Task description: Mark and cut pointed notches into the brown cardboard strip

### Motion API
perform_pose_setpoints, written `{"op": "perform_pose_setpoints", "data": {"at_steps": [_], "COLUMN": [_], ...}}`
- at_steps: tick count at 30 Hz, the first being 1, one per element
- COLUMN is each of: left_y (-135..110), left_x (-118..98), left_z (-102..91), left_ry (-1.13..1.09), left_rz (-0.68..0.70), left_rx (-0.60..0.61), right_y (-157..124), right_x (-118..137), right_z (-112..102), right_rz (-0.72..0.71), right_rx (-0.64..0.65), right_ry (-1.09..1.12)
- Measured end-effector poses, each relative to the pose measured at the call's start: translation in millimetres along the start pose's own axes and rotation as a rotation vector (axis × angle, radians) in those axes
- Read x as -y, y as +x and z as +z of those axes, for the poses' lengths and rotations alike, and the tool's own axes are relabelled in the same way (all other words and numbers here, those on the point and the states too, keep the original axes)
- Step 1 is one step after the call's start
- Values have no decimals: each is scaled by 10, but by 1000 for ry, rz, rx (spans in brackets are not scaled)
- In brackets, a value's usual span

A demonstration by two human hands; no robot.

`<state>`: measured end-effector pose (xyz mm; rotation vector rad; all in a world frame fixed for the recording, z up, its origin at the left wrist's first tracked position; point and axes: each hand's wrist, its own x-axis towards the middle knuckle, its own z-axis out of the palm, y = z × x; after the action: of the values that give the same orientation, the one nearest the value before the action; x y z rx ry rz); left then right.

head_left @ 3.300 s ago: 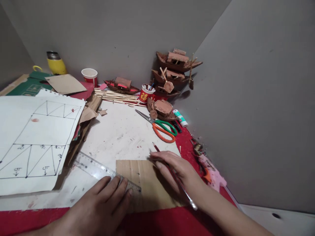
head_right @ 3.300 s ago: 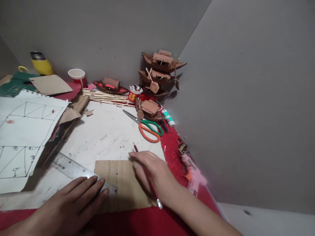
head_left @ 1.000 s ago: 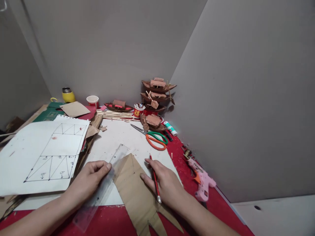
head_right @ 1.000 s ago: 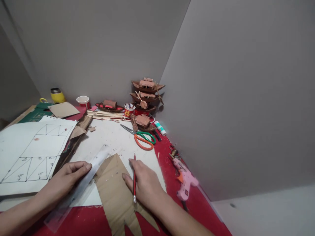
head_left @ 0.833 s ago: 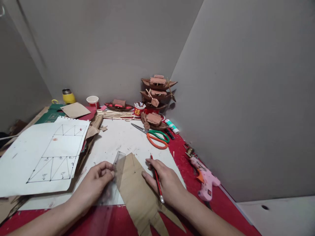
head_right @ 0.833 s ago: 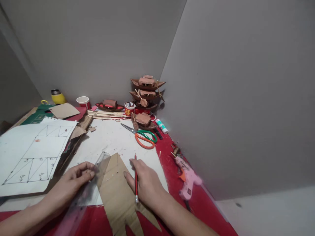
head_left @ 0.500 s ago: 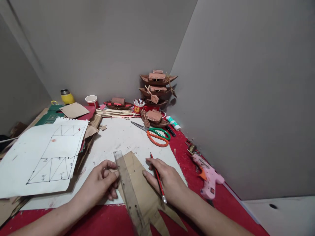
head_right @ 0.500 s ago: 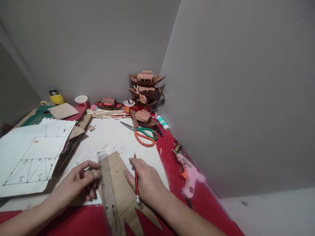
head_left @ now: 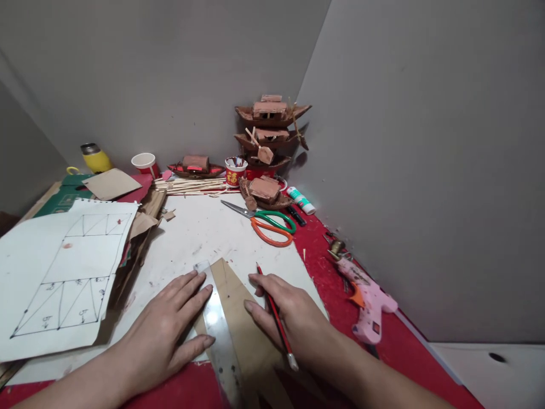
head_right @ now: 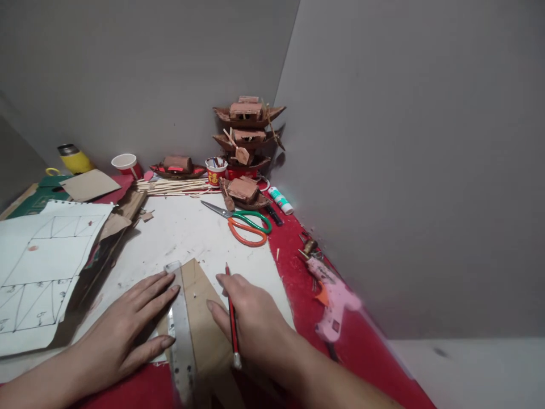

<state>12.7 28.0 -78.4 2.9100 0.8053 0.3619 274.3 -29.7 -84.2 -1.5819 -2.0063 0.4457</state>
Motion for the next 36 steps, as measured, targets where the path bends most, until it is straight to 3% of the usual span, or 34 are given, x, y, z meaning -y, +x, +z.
{"op": "perform_pose_setpoints", "data": {"at_steps": [23, 29, 36], "left_y": [118, 66, 98], "left_x": [-33, -90, -143], "left_z": [14, -29, -61], "left_ry": [154, 293, 371], "left_rz": [63, 117, 128], "left_rx": [-58, -45, -81], "right_y": [6, 24, 44], "right_x": [88, 135, 129], "right_z": [-154, -198, -160], "right_rz": [21, 118, 103], "right_rx": [118, 182, 113], "right_ry": [145, 197, 245]}}
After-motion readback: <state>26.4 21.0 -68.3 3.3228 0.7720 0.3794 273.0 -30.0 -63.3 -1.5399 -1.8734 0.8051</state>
